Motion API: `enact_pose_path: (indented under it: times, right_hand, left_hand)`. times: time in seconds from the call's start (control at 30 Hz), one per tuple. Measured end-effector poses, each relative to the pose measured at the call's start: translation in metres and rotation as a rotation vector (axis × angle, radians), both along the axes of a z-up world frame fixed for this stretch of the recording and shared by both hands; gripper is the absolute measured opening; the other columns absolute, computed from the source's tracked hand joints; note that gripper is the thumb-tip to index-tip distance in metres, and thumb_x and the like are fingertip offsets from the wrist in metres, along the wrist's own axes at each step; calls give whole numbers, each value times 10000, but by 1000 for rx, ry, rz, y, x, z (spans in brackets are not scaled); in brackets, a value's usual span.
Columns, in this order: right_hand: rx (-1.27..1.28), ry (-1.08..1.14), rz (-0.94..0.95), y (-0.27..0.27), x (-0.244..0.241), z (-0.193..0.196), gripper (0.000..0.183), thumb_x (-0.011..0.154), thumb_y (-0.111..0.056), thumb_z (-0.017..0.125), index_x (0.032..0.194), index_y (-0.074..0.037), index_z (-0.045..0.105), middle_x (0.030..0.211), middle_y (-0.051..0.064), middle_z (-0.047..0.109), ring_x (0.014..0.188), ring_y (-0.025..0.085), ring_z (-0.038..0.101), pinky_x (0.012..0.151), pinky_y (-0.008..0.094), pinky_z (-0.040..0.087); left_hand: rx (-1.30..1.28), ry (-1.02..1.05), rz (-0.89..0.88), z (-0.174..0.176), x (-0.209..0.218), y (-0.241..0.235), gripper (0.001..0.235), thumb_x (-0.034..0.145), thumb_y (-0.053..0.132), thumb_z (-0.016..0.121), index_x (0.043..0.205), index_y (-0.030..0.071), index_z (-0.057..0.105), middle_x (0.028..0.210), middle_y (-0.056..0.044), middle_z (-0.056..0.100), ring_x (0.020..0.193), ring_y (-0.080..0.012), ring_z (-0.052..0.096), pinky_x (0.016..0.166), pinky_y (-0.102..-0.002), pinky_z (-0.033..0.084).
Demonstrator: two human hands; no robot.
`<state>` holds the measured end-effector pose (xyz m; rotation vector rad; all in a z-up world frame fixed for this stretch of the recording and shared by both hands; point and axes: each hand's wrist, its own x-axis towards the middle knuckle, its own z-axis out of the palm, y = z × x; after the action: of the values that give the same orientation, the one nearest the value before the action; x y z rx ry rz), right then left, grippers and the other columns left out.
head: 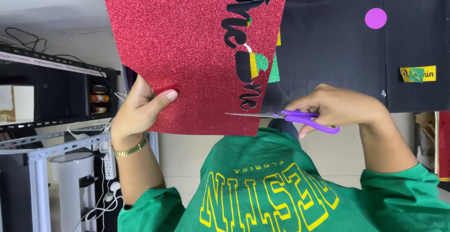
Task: Cutting shapes and letters out of glitter paper using scissors and organizing the pieces on a table.
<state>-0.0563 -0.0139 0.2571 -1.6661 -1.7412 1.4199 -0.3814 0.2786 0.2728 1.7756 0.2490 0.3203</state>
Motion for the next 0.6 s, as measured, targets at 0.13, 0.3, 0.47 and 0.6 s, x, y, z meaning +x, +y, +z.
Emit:
enact_pose_path:
  times: [0.13, 0.3, 0.47, 0.6]
  right_hand:
    - [-14, -12, -7, 0, 0, -3, 462, 698, -403, 935, 1109, -243, 797, 591, -34, 531, 532, 124, 390, 496, 286, 356]
    - [17, 43, 39, 4, -4, -3, 589, 677, -471, 913, 1189, -222, 763, 650, -58, 614, 552, 89, 487, 531, 268, 417]
    - [-36, 246, -129, 15, -17, 0, 571, 590, -229, 1000, 1107, -78, 811, 514, 108, 665, 374, 194, 552, 360, 296, 478]
    - [-10, 333, -106, 10, -19, -17, 564, 606, -202, 1001, 1109, -49, 798, 478, 81, 596, 362, 161, 496, 354, 273, 440]
  left_hand:
    - [-50, 1, 25, -2, 0, -1, 603, 1016, 115, 581, 1528, 33, 273, 1467, -112, 474, 1365, -179, 449, 1226, -378, 357]
    - [-13, 9, -5, 1, 5, -5, 561, 1023, 151, 578, 1503, 30, 315, 1415, -94, 504, 1327, -172, 473, 1191, -362, 377]
    - [-139, 1, 36, -22, 8, 3, 562, 963, -13, 595, 1478, 56, 381, 1240, -188, 662, 1111, -236, 619, 1022, -528, 478]
    - [-136, 26, 30, -16, 12, -3, 563, 964, 6, 600, 1476, 42, 371, 1261, -203, 650, 1141, -269, 616, 1024, -549, 467]
